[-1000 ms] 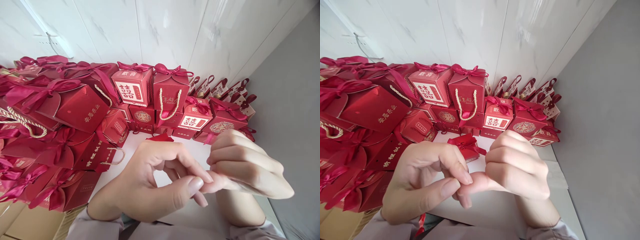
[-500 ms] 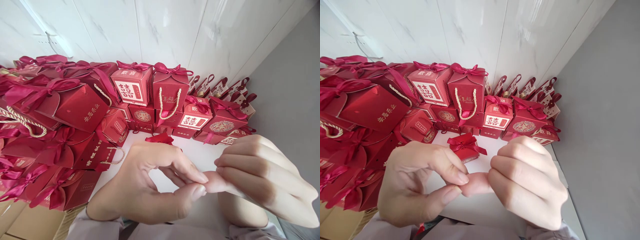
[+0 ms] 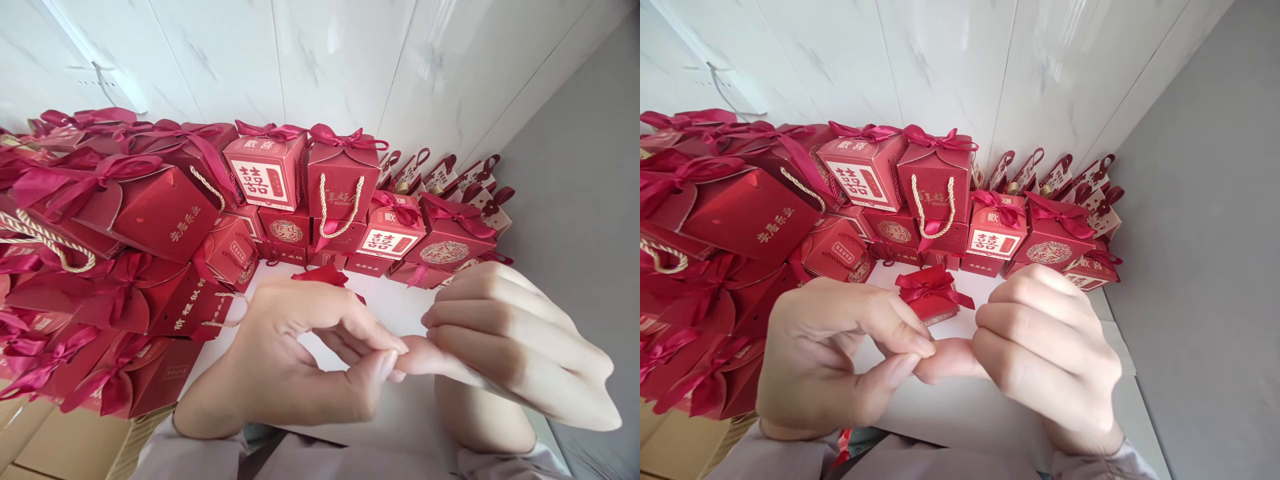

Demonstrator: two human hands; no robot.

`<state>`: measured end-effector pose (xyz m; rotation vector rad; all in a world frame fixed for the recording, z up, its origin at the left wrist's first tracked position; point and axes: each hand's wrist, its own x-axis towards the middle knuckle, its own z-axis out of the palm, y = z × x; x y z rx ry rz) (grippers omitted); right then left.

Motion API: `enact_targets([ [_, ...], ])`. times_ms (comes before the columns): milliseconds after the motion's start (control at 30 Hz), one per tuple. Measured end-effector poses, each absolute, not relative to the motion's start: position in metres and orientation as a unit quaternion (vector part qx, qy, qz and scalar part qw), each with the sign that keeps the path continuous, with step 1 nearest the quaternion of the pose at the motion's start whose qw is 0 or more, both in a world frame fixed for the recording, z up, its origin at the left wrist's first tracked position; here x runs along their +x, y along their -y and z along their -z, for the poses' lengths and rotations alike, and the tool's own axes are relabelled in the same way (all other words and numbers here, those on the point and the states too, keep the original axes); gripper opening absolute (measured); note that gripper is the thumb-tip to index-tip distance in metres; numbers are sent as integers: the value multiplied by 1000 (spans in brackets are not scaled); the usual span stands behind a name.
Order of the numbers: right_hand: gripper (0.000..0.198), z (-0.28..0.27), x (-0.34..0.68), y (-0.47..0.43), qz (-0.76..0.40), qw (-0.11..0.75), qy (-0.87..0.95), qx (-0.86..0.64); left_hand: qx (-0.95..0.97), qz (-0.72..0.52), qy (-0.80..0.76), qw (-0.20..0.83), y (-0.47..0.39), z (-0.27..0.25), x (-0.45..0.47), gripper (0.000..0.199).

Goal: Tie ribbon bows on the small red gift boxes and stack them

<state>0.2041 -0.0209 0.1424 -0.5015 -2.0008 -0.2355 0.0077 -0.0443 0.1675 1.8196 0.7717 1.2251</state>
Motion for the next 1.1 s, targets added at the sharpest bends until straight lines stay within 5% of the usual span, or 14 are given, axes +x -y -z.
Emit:
enact_targets([
  [700,34,-136,190,-6,-28,588,803,-92,707,-441,-311,458,41,-171,0,8],
  [1100,38,-131,190,-1,-300,541,773,-139,787,-429,-301,326,40,-170,-5,11],
])
